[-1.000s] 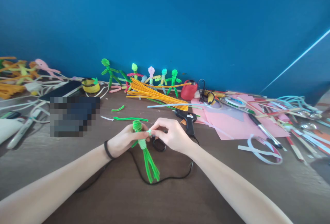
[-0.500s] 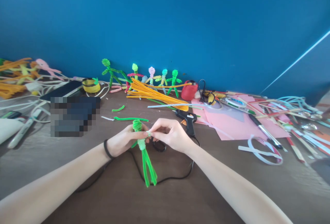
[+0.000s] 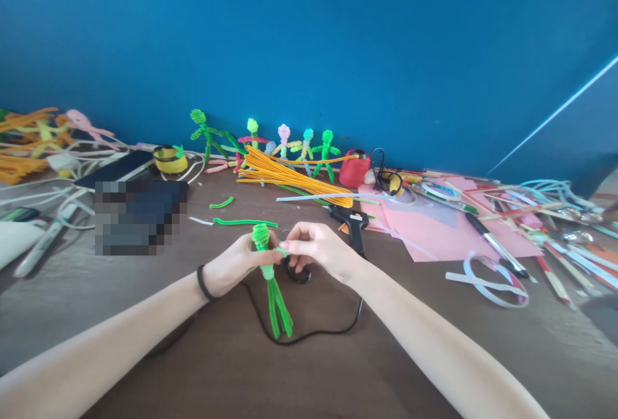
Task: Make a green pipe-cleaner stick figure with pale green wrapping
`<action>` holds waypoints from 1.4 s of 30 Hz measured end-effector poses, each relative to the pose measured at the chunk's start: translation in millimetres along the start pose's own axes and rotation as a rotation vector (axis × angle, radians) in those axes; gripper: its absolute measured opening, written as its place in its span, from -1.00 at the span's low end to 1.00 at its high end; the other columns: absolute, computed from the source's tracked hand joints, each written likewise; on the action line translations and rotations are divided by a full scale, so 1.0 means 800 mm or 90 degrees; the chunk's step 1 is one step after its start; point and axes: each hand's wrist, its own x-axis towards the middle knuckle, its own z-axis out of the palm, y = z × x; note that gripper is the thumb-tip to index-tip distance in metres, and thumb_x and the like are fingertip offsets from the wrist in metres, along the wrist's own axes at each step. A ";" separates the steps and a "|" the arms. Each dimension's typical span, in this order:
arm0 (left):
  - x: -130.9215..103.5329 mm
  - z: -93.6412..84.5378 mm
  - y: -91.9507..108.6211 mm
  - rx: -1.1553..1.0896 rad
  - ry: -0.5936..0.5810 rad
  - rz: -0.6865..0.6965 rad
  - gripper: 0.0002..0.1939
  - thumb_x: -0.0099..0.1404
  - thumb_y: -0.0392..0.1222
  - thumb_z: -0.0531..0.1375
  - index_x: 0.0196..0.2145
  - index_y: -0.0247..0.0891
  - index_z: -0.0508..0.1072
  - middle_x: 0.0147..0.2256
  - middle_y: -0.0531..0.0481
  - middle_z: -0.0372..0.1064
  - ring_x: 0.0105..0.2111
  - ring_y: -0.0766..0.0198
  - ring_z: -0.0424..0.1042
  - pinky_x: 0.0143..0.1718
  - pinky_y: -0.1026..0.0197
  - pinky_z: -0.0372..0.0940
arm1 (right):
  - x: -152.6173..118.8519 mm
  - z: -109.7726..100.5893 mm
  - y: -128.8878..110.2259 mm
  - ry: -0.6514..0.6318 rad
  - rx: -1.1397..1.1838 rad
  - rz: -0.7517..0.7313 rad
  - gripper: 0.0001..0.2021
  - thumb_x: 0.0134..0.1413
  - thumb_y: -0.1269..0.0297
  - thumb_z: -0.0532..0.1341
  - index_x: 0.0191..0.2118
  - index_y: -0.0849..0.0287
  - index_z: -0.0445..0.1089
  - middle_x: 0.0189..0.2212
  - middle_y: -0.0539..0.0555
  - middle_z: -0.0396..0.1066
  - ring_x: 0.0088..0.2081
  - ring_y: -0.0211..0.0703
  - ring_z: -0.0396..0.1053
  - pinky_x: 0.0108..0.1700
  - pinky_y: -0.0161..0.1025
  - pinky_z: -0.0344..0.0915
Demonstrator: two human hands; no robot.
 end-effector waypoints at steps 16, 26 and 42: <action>-0.003 -0.002 0.004 0.036 -0.015 -0.005 -0.83 -0.02 -0.16 0.21 -0.55 -0.34 0.38 -0.59 0.05 0.32 -0.51 0.33 0.27 -0.42 0.26 0.14 | -0.011 -0.006 -0.002 -0.029 -0.455 -0.167 -0.81 0.07 0.21 0.07 -0.41 0.22 0.27 -0.56 -0.02 0.29 -0.56 -0.35 0.24 -0.49 -0.37 0.19; -0.001 -0.005 0.001 0.012 -0.022 0.010 -0.80 -0.04 -0.12 0.23 -0.54 -0.34 0.37 -0.57 0.03 0.34 -0.49 0.31 0.28 -0.38 0.23 0.15 | -0.007 -0.007 0.002 -0.003 -0.424 -0.166 -0.77 0.04 0.13 0.09 -0.44 0.21 0.24 -0.58 -0.04 0.25 -0.55 -0.34 0.20 -0.49 -0.37 0.15; 0.004 -0.001 -0.007 -0.120 0.019 0.003 -0.70 -0.09 -0.18 0.29 -0.38 -0.33 0.35 -0.48 0.06 0.32 -0.47 0.35 0.30 -0.40 0.25 0.18 | 0.003 -0.011 0.000 0.028 -0.262 -0.094 -0.67 -0.04 0.02 0.12 -0.51 0.23 0.18 -0.61 -0.06 0.22 -0.63 -0.41 0.17 -0.60 -0.41 0.09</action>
